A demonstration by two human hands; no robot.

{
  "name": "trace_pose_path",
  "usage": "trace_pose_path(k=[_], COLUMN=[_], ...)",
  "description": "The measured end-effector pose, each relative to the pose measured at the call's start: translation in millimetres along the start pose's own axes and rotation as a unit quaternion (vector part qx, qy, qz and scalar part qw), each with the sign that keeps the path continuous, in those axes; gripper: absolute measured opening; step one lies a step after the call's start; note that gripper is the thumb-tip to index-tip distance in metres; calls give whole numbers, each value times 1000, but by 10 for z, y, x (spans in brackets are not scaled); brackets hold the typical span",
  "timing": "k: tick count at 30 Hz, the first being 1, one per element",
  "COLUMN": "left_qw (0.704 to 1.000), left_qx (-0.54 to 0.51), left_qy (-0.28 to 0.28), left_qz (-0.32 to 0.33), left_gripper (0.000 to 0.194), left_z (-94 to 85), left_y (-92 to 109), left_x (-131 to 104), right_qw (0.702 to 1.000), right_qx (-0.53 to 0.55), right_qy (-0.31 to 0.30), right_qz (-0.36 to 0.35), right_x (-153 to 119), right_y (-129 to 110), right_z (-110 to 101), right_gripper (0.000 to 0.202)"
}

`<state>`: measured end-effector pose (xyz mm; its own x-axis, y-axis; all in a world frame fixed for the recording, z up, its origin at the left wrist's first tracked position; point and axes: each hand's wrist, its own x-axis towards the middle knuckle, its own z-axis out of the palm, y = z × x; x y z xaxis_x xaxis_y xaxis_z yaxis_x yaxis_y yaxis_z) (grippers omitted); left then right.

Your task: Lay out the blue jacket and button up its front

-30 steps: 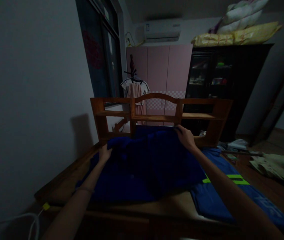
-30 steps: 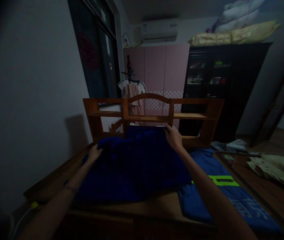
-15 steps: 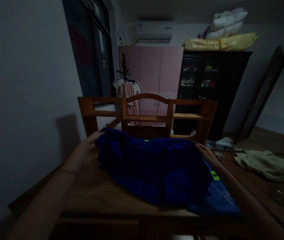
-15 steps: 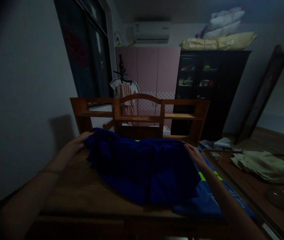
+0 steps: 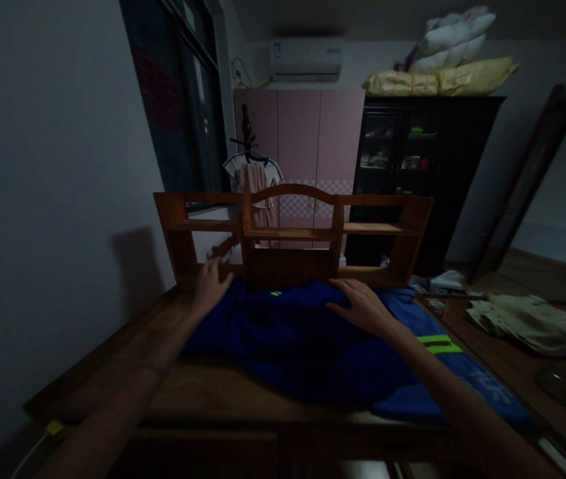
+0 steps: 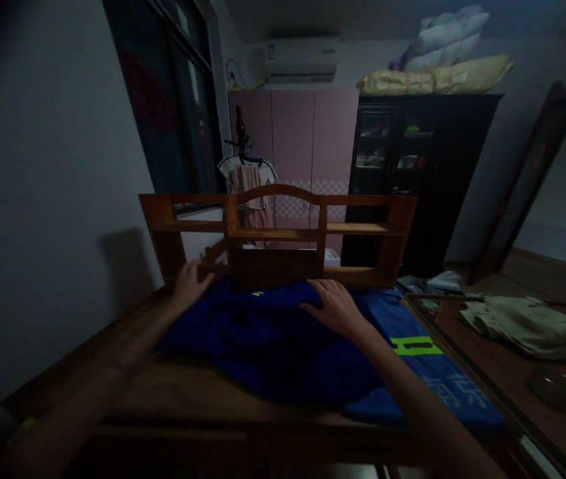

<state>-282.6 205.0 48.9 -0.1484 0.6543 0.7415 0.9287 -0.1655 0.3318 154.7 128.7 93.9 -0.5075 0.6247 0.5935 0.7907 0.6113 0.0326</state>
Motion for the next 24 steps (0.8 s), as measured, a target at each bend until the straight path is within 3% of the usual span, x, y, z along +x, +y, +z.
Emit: trace_pose_path(k=[2,4,6,9,12,14,16,18,21,24], left_qw=[977,925,901,925,942,946,949,952,960,974], left_qx=[10,45,71,69,41,10,-25,-60,-94,-82], left_qy=[-206,-375,-425,-366,-321,-312,-306,-296,-265,-193], left_qz=[53,48,55,78,86,83,73,52,-5,-81], left_gripper=[75,96,91,50,38,34,31,32,38,46], left_z=[248,422,496,485,493,552,627,679,656,514], left_y=[219,360,399,306,150,70,33,32,45,9], left_x=[-220,-432,-599,-710,-646,-540,-421,-312,-180,-52], right_qw=[997,991,987,991,994,994,994,985,958,954], right_qx=[-51,-72,-70,-73,-87,-86,-41,71,211,249], right_qy=[-50,-114,-145,-114,-37,3,-9,-66,-117,-68], right_qz=[6,18,10,11,52,69,98,141,153,150], right_x=[153,251,285,231,111,30,-38,-82,-82,-71], right_y=[-149,-200,-188,-100,72,230,392,519,608,676], right_z=[205,373,423,257,15,-39,31,182,373,325], right_gripper=[73,52,26,27,32,38,55,64,45,39])
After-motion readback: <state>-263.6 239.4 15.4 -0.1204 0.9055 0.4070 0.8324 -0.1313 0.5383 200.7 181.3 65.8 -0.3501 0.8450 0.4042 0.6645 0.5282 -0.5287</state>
